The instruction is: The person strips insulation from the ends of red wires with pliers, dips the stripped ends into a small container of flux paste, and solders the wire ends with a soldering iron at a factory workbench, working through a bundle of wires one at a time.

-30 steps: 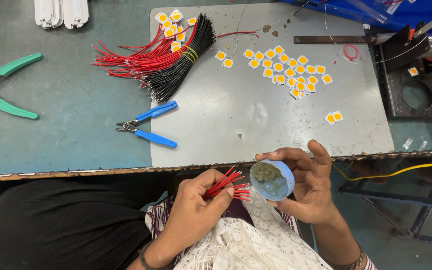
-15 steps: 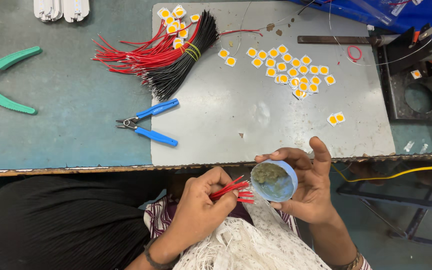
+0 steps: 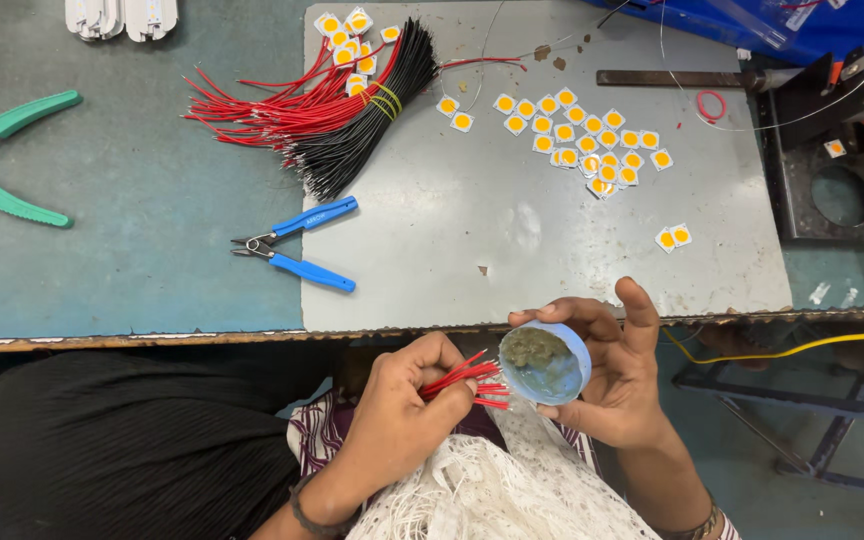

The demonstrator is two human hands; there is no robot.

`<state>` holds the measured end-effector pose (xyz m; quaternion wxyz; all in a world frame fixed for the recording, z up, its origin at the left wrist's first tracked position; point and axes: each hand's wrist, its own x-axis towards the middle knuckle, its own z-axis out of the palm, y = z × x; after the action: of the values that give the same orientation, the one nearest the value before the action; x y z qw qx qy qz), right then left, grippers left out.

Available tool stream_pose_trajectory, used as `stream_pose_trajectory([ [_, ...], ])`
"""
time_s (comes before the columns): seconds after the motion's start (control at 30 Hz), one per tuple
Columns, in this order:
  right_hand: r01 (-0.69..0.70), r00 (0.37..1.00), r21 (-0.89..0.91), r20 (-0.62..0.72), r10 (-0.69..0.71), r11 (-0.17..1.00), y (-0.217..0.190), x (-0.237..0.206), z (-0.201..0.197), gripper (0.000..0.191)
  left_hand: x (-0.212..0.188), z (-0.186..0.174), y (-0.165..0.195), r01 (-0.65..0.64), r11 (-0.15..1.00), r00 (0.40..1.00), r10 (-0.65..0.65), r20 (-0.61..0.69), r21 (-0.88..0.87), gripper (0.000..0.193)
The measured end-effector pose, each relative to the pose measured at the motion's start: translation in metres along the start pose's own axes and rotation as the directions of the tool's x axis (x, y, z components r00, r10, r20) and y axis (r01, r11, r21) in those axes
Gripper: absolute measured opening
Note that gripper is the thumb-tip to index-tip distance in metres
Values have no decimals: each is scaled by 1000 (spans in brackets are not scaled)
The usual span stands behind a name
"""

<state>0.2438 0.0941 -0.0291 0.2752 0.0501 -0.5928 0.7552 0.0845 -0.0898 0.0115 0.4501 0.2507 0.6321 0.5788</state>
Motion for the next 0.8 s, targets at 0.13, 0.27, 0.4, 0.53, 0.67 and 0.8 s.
stream_pose_trajectory([
  [0.13, -2, 1000, -13, 5, 2, 1000, -1, -1, 0, 119, 7, -1, -18, -28, 961, 996, 51, 76, -274, 3],
  [0.27, 6, 1000, -17, 20, -5, 1000, -1, -1, 0, 120, 13, -2, -31, 67, 915, 993, -21, 119, -398, 4],
  [0.4, 17, 999, -27, 38, -16, 999, -1, -1, 1, 119, 16, -3, -31, 212, 838, 974, -138, 181, -502, 7],
  [0.53, 29, 997, -25, 70, -27, 999, 0, -2, 1, 117, 17, -1, -24, 336, 735, 941, -236, 243, -589, 6],
  [0.67, 28, 997, -22, 79, -26, 999, 0, -3, 0, 115, 17, 0, -19, 406, 642, 913, -264, 311, -650, 7],
  [0.8, 46, 996, -46, 81, -42, 998, 0, -6, 0, 115, 17, 0, -20, 432, 564, 902, -265, 342, -704, 3],
])
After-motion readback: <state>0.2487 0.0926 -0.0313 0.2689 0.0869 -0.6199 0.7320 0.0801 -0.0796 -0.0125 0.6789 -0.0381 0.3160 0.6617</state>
